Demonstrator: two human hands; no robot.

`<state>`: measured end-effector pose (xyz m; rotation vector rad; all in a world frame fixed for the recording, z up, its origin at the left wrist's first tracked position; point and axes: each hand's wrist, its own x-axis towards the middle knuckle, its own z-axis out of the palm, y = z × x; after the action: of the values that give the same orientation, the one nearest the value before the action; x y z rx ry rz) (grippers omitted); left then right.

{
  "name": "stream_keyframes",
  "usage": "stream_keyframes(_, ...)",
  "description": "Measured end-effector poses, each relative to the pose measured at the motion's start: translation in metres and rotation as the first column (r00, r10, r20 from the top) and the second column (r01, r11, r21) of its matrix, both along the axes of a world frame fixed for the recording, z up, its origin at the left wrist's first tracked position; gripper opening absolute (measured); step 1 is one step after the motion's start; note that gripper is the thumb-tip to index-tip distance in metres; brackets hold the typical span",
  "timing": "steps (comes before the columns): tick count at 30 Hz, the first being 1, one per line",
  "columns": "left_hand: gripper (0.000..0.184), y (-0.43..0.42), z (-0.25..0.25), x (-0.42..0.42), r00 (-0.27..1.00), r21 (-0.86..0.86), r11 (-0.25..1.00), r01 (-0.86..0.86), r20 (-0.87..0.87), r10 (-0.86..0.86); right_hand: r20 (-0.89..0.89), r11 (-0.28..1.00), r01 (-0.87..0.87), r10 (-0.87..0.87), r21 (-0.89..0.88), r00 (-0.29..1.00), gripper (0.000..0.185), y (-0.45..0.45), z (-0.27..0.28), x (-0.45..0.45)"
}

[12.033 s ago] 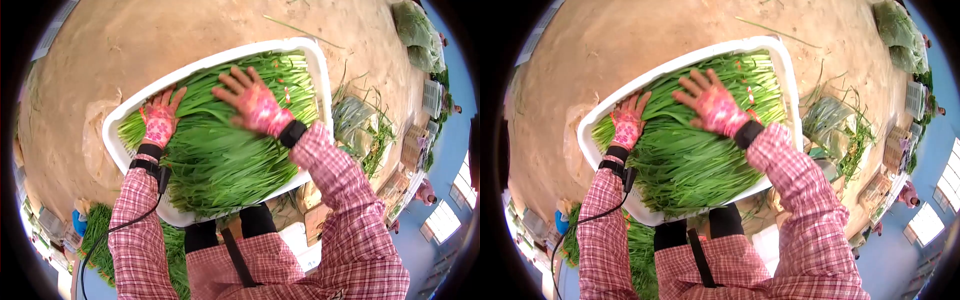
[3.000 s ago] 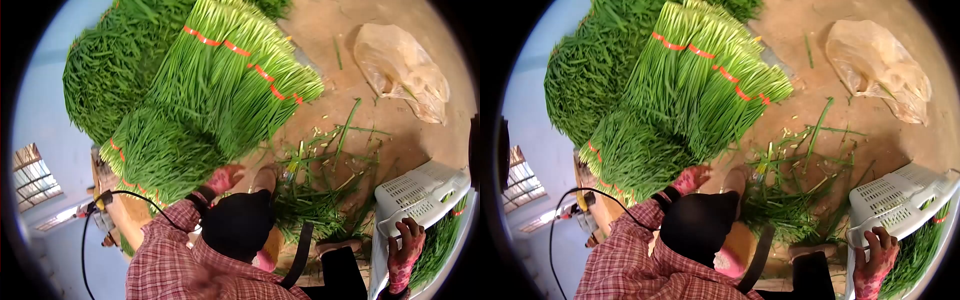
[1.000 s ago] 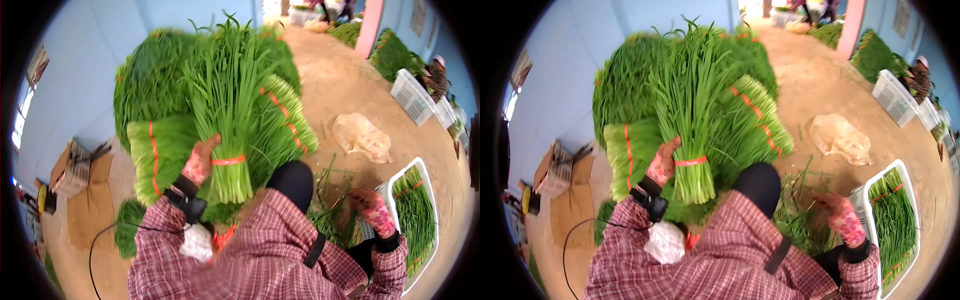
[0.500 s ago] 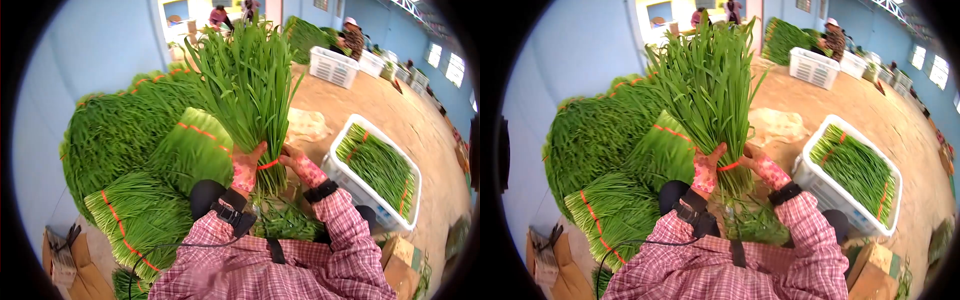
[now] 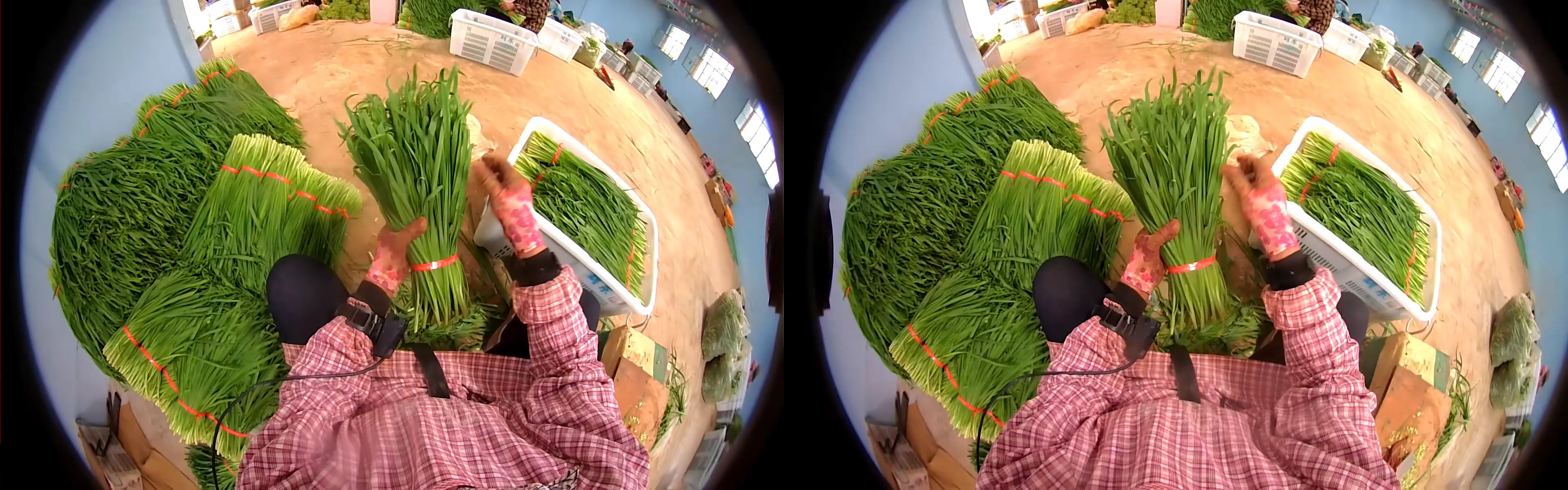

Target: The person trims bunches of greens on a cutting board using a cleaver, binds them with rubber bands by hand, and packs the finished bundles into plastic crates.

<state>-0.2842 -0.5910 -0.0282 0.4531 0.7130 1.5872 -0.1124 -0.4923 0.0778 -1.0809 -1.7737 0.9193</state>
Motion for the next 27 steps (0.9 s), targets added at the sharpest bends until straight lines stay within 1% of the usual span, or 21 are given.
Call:
stream_keyframes(1, 0.049, 0.002, -0.009, 0.001, 1.0, -0.024, 1.0, -0.001, 0.016, 0.001, -0.156, 0.997, 0.011, 0.002, 0.079, 0.988, 0.033, 0.008, 0.003, 0.0)
stream_keyframes(2, 0.047, 0.002, -0.014, -0.001, 0.999, -0.045, 0.998, 0.038, 0.025, -0.037, -0.121, 0.993, -0.031, 0.045, 0.113, 0.992, 0.028, 0.005, 0.015, -0.007)
stream_keyframes(3, 0.046, 0.002, -0.019, 0.001, 1.0, -0.019, 1.0, 0.019, 0.007, -0.019, -0.085, 0.986, -0.076, 0.089, 0.146, 0.992, 0.022, -0.001, 0.026, -0.017)
stream_keyframes(4, 0.044, 0.0, -0.019, 0.002, 1.0, 0.009, 1.0, -0.003, -0.013, 0.003, -0.055, 0.988, -0.123, 0.129, 0.098, 0.99, 0.02, -0.01, 0.038, -0.03)
stream_keyframes(5, 0.043, -0.001, -0.02, 0.002, 0.999, 0.04, 0.999, -0.027, -0.033, 0.029, -0.038, 0.965, -0.166, 0.178, 0.203, 0.983, 0.02, -0.003, 0.031, -0.041)
stream_keyframes(6, 0.044, 0.003, -0.036, -0.001, 0.99, 0.098, 0.995, 0.012, -0.141, 0.002, 0.054, 0.937, -0.168, 0.159, 0.306, 0.986, 0.022, 0.002, 0.026, -0.05)
stream_keyframes(7, 0.045, 0.004, -0.042, -0.003, 0.983, 0.105, 0.994, 0.011, -0.184, 0.008, 0.145, 0.897, -0.18, 0.132, 0.404, 0.981, 0.023, 0.004, 0.025, -0.059)
stream_keyframes(8, 0.045, 0.005, -0.048, -0.006, 0.974, 0.111, 0.994, 0.011, -0.227, 0.015, 0.22, 0.966, -0.159, 0.113, 0.205, 0.969, 0.023, 0.0, 0.029, -0.065)
stream_keyframes(11, 0.044, 0.008, -0.067, -0.01, 0.919, 0.097, 0.995, 0.006, -0.392, 0.033, 0.274, 0.973, -0.124, 0.067, 0.195, 0.959, 0.022, 0.009, 0.013, -0.07)
stream_keyframes(12, 0.044, 0.01, -0.073, -0.011, 0.892, 0.09, 0.996, 0.002, -0.45, 0.039, 0.206, 0.988, -0.135, 0.116, 0.08, 0.972, 0.023, 0.016, 0.005, -0.07)
stream_keyframes(15, 0.041, 0.015, -0.086, -0.007, 0.931, 0.153, 0.988, -0.023, -0.356, 0.077, 0.119, 0.979, -0.02, -0.004, 0.202, 0.993, 0.025, 0.015, 0.005, -0.075)
stream_keyframes(16, 0.04, 0.016, -0.087, -0.006, 0.938, 0.159, 0.986, -0.039, -0.336, 0.091, 0.169, 0.967, -0.022, -0.022, 0.255, 0.985, 0.026, 0.005, 0.018, -0.076)
stream_keyframes(17, 0.04, 0.014, -0.086, -0.004, 0.937, 0.141, 0.988, -0.063, -0.334, 0.108, 0.238, 0.962, -0.044, -0.022, 0.268, 0.971, 0.026, 0.001, 0.024, -0.079)
stream_keyframes(19, 0.04, 0.013, -0.084, -0.001, 0.92, 0.131, 0.987, -0.092, -0.369, 0.135, 0.369, 0.952, -0.085, -0.03, 0.292, 0.929, 0.026, -0.004, 0.03, -0.085)
stream_keyframes(20, 0.04, 0.014, -0.084, 0.0, 0.903, 0.138, 0.986, -0.098, -0.404, 0.146, 0.407, 0.944, -0.085, -0.056, 0.319, 0.912, 0.021, -0.001, 0.023, -0.085)
stream_keyframes(23, 0.043, 0.016, -0.083, 0.0, 0.867, 0.147, 0.981, -0.125, -0.464, 0.18, 0.275, 0.951, -0.083, -0.002, 0.296, 0.962, 0.016, 0.009, 0.009, -0.084)
stream_keyframes(24, 0.044, 0.017, -0.084, 0.002, 0.859, 0.146, 0.98, -0.139, -0.475, 0.192, 0.228, 0.938, -0.054, -0.027, 0.343, 0.973, 0.014, 0.009, 0.004, -0.084)
stream_keyframes(25, 0.045, 0.014, -0.077, 0.003, 0.902, 0.129, 0.984, -0.12, -0.401, 0.162, 0.105, 0.969, -0.029, 0.004, 0.244, 0.994, 0.013, 0.01, -0.005, -0.086)
stream_keyframes(27, 0.047, 0.006, -0.056, 0.004, 0.964, 0.104, 0.992, -0.071, -0.248, 0.095, -0.063, 0.996, -0.035, 0.04, 0.08, 0.997, 0.013, 0.006, -0.006, -0.088)
